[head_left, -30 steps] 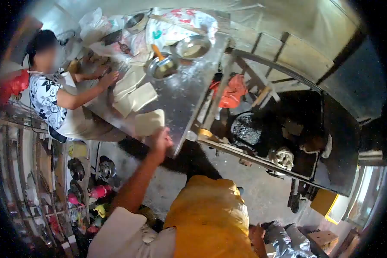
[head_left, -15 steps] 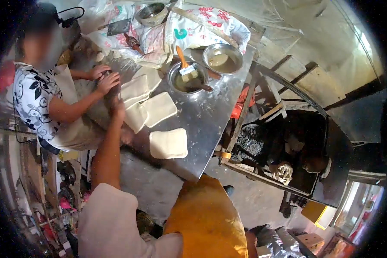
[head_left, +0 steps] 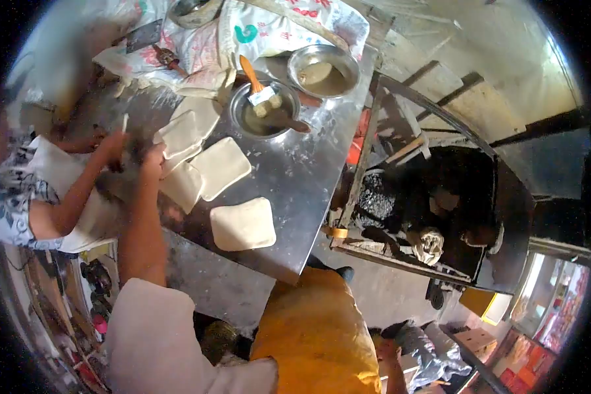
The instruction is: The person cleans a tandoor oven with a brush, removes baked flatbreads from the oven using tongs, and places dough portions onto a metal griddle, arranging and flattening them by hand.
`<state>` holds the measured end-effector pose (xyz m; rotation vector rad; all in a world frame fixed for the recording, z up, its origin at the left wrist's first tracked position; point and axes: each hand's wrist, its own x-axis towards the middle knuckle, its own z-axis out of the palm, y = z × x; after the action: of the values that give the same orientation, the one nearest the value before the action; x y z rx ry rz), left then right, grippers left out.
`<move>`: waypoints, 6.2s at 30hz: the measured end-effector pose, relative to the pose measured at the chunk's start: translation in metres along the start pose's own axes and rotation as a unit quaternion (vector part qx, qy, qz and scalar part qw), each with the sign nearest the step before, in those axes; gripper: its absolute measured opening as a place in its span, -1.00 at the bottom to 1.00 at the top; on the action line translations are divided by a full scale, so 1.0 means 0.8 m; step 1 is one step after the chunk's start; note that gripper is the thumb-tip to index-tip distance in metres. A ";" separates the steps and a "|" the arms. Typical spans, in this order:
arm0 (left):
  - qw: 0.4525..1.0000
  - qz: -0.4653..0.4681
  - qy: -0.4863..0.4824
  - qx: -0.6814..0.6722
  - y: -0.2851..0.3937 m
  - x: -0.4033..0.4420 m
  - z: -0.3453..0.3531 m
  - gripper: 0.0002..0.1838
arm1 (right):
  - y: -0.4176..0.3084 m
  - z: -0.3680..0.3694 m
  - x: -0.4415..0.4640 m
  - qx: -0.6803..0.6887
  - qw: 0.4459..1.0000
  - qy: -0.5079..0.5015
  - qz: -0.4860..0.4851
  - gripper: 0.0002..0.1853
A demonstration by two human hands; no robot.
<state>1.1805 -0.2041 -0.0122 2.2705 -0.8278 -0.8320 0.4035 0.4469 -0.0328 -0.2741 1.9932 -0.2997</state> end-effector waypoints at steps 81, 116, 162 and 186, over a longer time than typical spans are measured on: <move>0.990 0.123 0.032 0.054 -0.003 -0.029 0.012 -0.31 | -0.447 0.084 -0.061 0.011 0.969 -0.167 -0.180 -0.52; 0.707 0.231 -0.645 -0.174 0.465 -1.084 0.872 -0.47 | -0.396 -0.845 0.400 0.198 0.915 0.194 -0.293 -0.52; 0.944 0.024 0.080 0.318 -0.023 -0.127 0.001 -0.52 | -0.389 -0.046 0.009 -0.329 0.846 -0.088 -0.411 -0.70; 0.674 -0.087 -0.699 -0.225 0.247 -0.968 0.649 -0.36 | -0.345 -0.434 0.158 0.400 0.887 -0.139 -0.187 -0.78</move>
<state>0.2687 0.0623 0.0632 0.9161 -0.7691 -2.5950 0.0523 0.1764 0.0950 -0.1487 1.3756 -1.2188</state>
